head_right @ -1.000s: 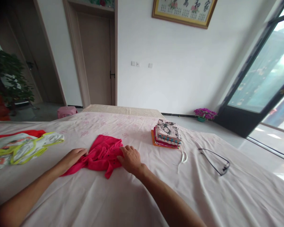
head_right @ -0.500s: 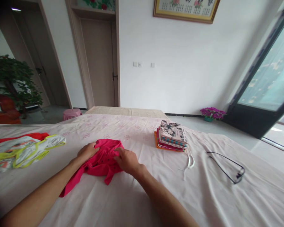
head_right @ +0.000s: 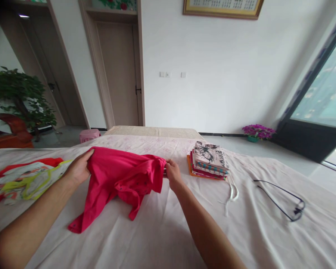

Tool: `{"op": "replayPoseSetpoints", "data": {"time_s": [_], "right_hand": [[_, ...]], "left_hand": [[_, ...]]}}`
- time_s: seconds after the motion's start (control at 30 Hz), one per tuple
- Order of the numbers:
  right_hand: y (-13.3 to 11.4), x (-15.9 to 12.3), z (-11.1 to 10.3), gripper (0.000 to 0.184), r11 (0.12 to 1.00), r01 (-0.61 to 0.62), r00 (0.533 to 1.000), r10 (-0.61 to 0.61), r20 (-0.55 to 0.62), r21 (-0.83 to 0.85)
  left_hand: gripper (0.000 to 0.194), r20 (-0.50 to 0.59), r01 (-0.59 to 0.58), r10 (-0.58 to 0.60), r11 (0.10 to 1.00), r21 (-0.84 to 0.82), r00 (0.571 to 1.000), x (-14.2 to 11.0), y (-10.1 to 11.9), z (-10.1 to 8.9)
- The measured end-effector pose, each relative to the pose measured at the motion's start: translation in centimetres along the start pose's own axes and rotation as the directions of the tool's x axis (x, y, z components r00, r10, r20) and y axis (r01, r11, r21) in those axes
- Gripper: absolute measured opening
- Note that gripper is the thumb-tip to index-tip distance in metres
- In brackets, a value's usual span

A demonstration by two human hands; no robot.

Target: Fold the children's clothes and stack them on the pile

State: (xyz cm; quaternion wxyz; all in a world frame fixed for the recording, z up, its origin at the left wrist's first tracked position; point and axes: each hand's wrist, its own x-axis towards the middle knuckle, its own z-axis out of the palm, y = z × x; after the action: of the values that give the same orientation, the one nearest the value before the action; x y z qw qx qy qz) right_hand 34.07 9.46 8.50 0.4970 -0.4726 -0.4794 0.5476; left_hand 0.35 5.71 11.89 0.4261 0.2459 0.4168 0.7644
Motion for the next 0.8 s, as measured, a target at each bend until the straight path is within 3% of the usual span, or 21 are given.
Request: {"op": "replayPoseSetpoints", "data": {"time_s": [0.07, 0.13, 0.2, 0.27, 0.33, 0.4, 0.43, 0.47, 0.5, 0.57, 0.63, 0.67, 0.73, 0.8], "right_hand": [[0.1, 0.2, -0.4, 0.023, 0.979, -0.160, 0.986, 0.152, 0.074, 0.126], [0.7, -0.2, -0.3, 0.037, 0.966, -0.235, 0.962, 0.214, 0.172, 0.111], [1.6, -0.8, 0.3, 0.051, 0.981, -0.186, 0.956, 0.194, 0.220, -0.057], [2.4, -1.5, 0.9, 0.066, 0.926, -0.029, 0.968, 0.120, 0.220, -0.376], [2.8, -1.9, 1.2, 0.061, 0.701, 0.154, 0.975, 0.004, 0.220, -0.696], [2.6, -1.9, 0.9, 0.036, 0.423, 0.258, 0.966, -0.100, 0.239, -0.868], [2.4, -1.7, 0.5, 0.028, 0.341, 0.278, 0.960, -0.137, 0.245, -0.898], [2.1, -1.4, -0.1, 0.023, 0.317, 0.285, 0.956, -0.163, 0.244, -0.905], [1.6, -1.2, -0.7, 0.020, 0.352, 0.284, 0.956, -0.178, 0.234, -0.892], [0.5, -0.9, -1.9, 0.021, 0.570, 0.271, 0.962, -0.193, 0.194, -0.776], [-1.0, -0.7, -2.9, 0.030, 0.817, 0.247, 0.967, -0.176, 0.183, -0.521], [-1.9, -0.7, -3.3, 0.035, 0.891, 0.237, 0.965, -0.169, 0.200, -0.388], [-3.6, -0.3, -3.7, 0.039, 0.923, 0.249, 0.946, -0.167, 0.278, -0.292], [-5.3, 0.8, -3.8, 0.032, 0.828, 0.300, 0.919, -0.118, 0.376, -0.473]], "left_hand": [[0.013, 0.003, 0.010, -0.009, 0.999, -0.033, 1.000, -0.4, 0.8, 0.5], [0.014, -0.014, 0.001, -0.001, 0.999, -0.036, 1.000, -0.7, 1.1, 0.5], [0.014, -0.035, -0.002, 0.000, 0.999, -0.039, 0.999, -0.9, 1.1, 0.1], [0.014, -0.051, 0.008, -0.010, 0.999, -0.042, 0.999, -0.9, 1.2, -0.5], [0.016, -0.054, 0.010, -0.012, 0.999, -0.051, 0.998, -0.9, 1.7, -1.1], [0.018, -0.043, -0.002, 0.000, 0.998, -0.061, 0.999, -1.0, 2.7, -1.9], [0.018, -0.035, -0.012, 0.010, 0.998, -0.065, 0.999, -1.0, 3.3, -2.3], [0.019, -0.026, -0.025, 0.023, 0.998, -0.064, 0.999, -1.1, 4.1, -2.8], [0.019, -0.019, -0.040, 0.039, 0.997, -0.059, 0.999, -1.1, 4.9, -3.4], [0.020, -0.005, -0.076, 0.076, 0.996, -0.047, 0.997, -1.1, 6.6, -4.4], [0.021, 0.021, -0.104, 0.105, 0.994, -0.042, 0.994, -0.9, 8.1, -5.4], [0.021, 0.032, -0.118, 0.120, 0.992, -0.042, 0.992, -0.6, 8.6, -5.7], [0.020, 0.025, -0.165, 0.166, 0.986, -0.026, 0.986, 0.5, 9.0, -6.0], [0.014, -0.010, -0.225, 0.226, 0.973, 0.050, 0.974, 2.1, 8.6, -5.9]]}}
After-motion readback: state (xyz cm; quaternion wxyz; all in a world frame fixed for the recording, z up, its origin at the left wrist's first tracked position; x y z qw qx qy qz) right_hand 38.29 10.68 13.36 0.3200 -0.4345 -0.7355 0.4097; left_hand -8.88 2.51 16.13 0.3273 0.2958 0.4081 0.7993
